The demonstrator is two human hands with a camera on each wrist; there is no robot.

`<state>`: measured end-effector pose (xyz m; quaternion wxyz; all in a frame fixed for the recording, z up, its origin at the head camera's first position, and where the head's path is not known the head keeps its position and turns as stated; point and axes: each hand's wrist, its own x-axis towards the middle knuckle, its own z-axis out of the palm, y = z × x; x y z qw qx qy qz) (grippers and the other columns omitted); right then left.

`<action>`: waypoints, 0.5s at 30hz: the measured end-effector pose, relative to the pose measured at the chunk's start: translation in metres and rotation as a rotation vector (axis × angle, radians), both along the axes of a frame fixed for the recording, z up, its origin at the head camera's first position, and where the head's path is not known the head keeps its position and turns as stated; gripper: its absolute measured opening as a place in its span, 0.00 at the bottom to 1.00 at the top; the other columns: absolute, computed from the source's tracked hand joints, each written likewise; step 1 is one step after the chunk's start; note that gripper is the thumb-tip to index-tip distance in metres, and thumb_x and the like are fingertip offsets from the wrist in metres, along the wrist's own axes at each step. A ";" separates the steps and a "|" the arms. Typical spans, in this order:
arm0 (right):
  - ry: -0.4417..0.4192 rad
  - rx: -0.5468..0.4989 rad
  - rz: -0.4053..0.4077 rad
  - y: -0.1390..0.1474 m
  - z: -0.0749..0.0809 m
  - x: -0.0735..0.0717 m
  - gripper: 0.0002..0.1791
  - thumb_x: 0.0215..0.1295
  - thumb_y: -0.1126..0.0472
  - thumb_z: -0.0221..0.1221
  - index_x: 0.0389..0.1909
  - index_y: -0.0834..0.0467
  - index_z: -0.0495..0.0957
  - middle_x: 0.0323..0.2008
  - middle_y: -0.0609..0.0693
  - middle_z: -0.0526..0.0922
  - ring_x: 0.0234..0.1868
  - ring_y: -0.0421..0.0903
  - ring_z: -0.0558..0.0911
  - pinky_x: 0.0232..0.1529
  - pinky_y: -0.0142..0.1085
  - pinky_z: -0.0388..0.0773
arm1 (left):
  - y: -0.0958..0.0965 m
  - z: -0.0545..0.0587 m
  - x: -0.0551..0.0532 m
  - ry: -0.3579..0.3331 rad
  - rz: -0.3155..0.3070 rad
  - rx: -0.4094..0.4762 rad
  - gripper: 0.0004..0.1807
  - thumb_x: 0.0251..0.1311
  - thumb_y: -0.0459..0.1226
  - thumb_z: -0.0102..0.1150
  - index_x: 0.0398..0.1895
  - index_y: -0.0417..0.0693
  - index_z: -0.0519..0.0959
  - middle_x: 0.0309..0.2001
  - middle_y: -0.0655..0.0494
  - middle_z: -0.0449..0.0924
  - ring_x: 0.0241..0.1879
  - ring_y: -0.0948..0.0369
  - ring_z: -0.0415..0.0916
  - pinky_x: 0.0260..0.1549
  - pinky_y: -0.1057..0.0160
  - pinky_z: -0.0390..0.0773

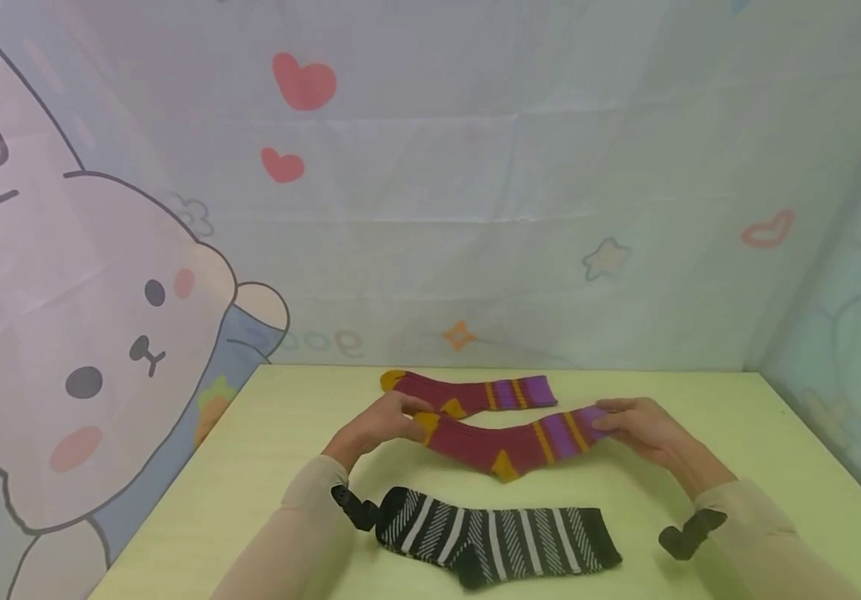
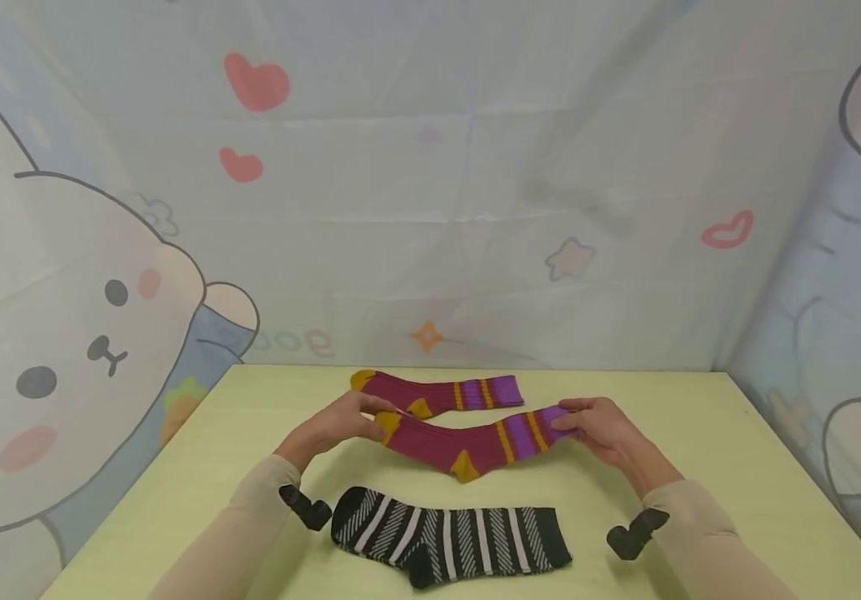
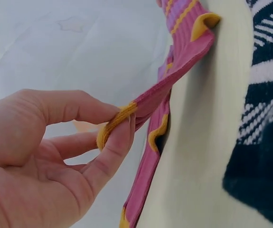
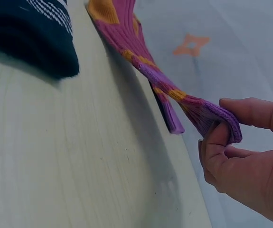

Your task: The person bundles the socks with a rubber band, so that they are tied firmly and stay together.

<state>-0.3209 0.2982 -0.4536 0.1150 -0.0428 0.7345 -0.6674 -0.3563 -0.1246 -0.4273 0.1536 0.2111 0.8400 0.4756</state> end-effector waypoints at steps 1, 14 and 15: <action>0.002 0.003 0.005 -0.001 0.000 0.001 0.35 0.69 0.70 0.57 0.67 0.84 0.53 0.70 0.79 0.52 0.46 0.41 0.80 0.57 0.34 0.75 | -0.001 0.001 0.001 -0.009 -0.006 0.001 0.30 0.52 0.27 0.63 0.62 0.33 0.76 0.63 0.41 0.74 0.55 0.50 0.72 0.48 0.55 0.77; 0.009 -0.015 0.041 -0.007 0.003 0.025 0.36 0.67 0.71 0.59 0.68 0.84 0.54 0.71 0.78 0.51 0.49 0.42 0.78 0.53 0.33 0.77 | -0.022 0.015 0.016 -0.033 -0.049 0.008 0.31 0.54 0.30 0.63 0.65 0.40 0.75 0.66 0.42 0.71 0.60 0.47 0.70 0.52 0.52 0.76; 0.007 -0.025 0.045 -0.006 0.004 0.027 0.36 0.67 0.71 0.59 0.68 0.84 0.53 0.70 0.78 0.52 0.49 0.42 0.78 0.53 0.33 0.77 | -0.023 0.016 0.017 -0.034 -0.051 0.013 0.31 0.55 0.29 0.63 0.65 0.40 0.75 0.65 0.42 0.71 0.58 0.48 0.71 0.51 0.53 0.77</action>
